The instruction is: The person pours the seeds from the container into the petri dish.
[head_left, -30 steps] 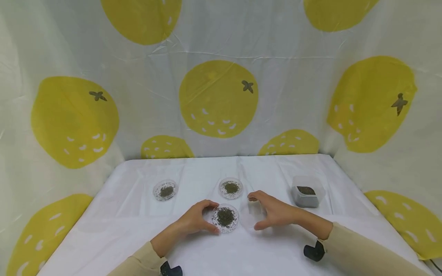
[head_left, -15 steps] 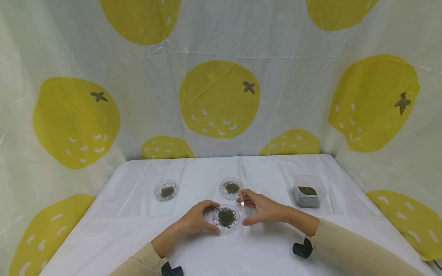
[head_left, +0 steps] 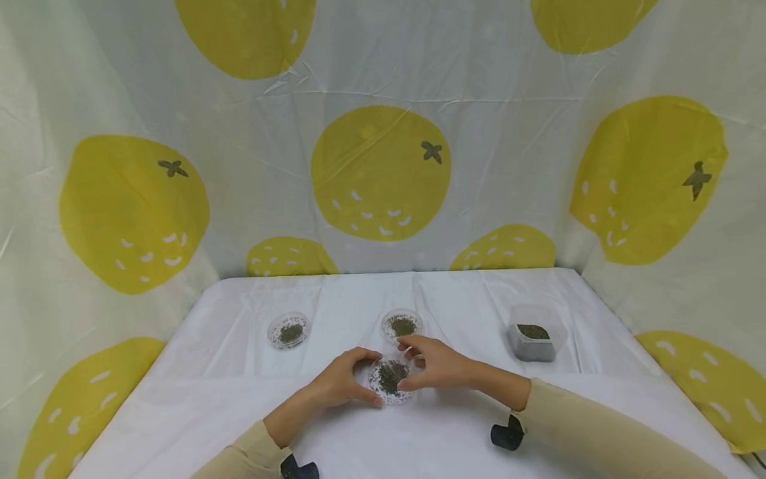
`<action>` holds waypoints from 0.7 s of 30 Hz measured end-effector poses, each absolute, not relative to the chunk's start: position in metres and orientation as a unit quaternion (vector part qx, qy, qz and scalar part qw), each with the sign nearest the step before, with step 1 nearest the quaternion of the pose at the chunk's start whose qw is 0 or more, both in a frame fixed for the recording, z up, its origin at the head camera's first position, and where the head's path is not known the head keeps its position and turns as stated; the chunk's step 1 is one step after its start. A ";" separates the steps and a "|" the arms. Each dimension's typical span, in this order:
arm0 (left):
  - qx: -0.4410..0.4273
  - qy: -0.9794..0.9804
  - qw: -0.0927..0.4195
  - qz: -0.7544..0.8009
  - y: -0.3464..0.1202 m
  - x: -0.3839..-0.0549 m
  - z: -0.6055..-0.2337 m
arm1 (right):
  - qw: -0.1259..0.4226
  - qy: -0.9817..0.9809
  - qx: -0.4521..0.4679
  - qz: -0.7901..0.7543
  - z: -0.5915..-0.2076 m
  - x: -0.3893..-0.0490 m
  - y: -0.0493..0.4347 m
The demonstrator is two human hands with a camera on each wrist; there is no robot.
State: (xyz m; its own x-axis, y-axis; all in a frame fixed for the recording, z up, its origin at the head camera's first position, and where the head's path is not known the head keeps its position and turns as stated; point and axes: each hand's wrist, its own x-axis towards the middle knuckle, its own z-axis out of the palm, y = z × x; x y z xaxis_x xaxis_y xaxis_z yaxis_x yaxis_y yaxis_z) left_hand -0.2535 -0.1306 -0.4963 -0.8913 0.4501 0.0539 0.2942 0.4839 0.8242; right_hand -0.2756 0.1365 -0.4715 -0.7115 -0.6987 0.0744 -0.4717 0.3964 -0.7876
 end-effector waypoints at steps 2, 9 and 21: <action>0.214 0.857 0.085 0.461 -0.131 -0.253 -0.497 | 0.126 0.835 -0.363 -0.393 -0.473 -0.274 0.133; 0.212 0.855 0.079 0.467 -0.132 -0.253 -0.499 | 0.102 0.852 -0.377 -0.350 -0.476 -0.272 0.130; 0.215 0.851 0.077 0.474 -0.131 -0.253 -0.498 | 0.125 0.836 -0.400 -0.355 -0.479 -0.276 0.138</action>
